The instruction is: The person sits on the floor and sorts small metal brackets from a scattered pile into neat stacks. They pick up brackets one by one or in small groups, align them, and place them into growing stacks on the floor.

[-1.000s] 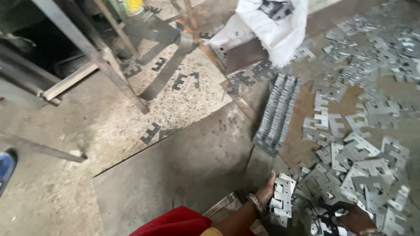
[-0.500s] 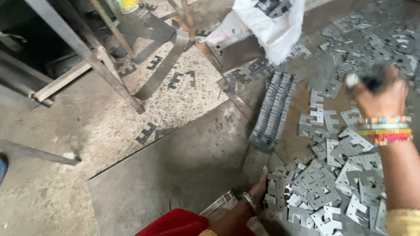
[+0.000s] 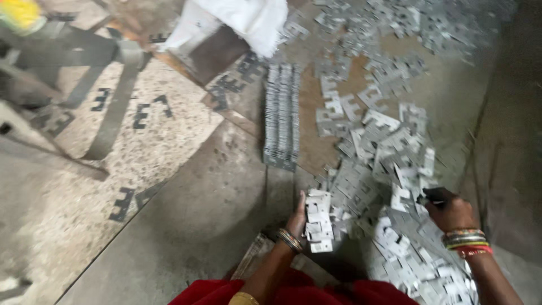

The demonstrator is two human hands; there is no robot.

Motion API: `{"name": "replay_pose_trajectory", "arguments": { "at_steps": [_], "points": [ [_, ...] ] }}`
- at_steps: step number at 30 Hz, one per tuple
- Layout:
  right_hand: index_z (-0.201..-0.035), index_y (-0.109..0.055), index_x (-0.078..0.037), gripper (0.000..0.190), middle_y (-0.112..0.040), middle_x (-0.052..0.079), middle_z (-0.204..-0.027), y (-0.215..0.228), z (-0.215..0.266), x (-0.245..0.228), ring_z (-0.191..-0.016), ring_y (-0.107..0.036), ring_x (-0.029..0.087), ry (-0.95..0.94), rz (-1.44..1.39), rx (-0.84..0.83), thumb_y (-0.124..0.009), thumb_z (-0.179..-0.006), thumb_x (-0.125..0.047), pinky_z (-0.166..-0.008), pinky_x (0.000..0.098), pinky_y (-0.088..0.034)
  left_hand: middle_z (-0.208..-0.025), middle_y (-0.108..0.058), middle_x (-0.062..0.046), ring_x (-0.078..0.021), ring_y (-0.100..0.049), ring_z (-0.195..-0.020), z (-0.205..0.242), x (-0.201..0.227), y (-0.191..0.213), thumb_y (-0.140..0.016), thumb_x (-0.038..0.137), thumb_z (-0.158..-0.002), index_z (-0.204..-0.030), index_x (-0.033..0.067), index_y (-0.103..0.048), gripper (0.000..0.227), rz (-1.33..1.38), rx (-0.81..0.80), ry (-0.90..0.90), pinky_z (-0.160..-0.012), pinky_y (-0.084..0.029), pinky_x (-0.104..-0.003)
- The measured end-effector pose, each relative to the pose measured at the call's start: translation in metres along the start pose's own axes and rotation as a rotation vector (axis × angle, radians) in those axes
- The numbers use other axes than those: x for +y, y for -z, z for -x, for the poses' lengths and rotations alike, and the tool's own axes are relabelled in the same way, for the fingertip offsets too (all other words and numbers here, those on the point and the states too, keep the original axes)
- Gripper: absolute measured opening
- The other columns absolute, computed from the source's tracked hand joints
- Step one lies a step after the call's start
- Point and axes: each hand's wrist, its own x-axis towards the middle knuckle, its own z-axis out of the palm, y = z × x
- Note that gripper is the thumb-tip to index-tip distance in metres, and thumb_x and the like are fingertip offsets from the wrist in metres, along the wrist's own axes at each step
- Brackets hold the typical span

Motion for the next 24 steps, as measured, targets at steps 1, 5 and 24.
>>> {"name": "replay_pose_trajectory", "arguments": {
  "at_steps": [1,5,24],
  "points": [
    [-0.117,-0.078,-0.016,0.031,-0.079,0.012,-0.100,-0.005,0.013,0.029,-0.088,-0.078,0.026,-0.014,0.028,0.039,-0.078,-0.086,-0.018,-0.081,0.0402,-0.061,-0.104,-0.077,-0.005,-0.0189,-0.075,-0.085,-0.002,-0.002,-0.003,-0.045,0.078,-0.091,-0.127,0.0143,-0.068,0.077,-0.009,0.000,-0.012,-0.075,-0.062,-0.036],
    [-0.113,-0.076,-0.013,0.031,-0.078,0.012,-0.100,-0.024,0.063,0.080,-0.088,-0.077,0.029,-0.112,-0.031,0.083,-0.076,-0.082,-0.018,-0.080,0.0412,-0.061,-0.096,-0.074,-0.005,-0.0207,-0.072,-0.078,-0.014,-0.010,-0.014,-0.044,0.085,-0.086,-0.123,0.0145,-0.067,0.083,-0.018,0.034,0.016,-0.071,-0.062,-0.040],
    [-0.108,-0.071,-0.003,0.025,-0.074,0.017,-0.081,-0.075,0.081,-0.042,-0.068,-0.075,0.025,-0.239,0.400,-0.618,-0.054,-0.095,-0.015,-0.065,0.0367,-0.063,-0.099,-0.071,-0.006,-0.0178,-0.069,-0.084,-0.022,-0.035,-0.017,-0.049,0.080,-0.088,-0.125,0.0092,-0.065,0.082,-0.181,0.028,0.101,-0.076,-0.060,-0.038]
  ]
}}
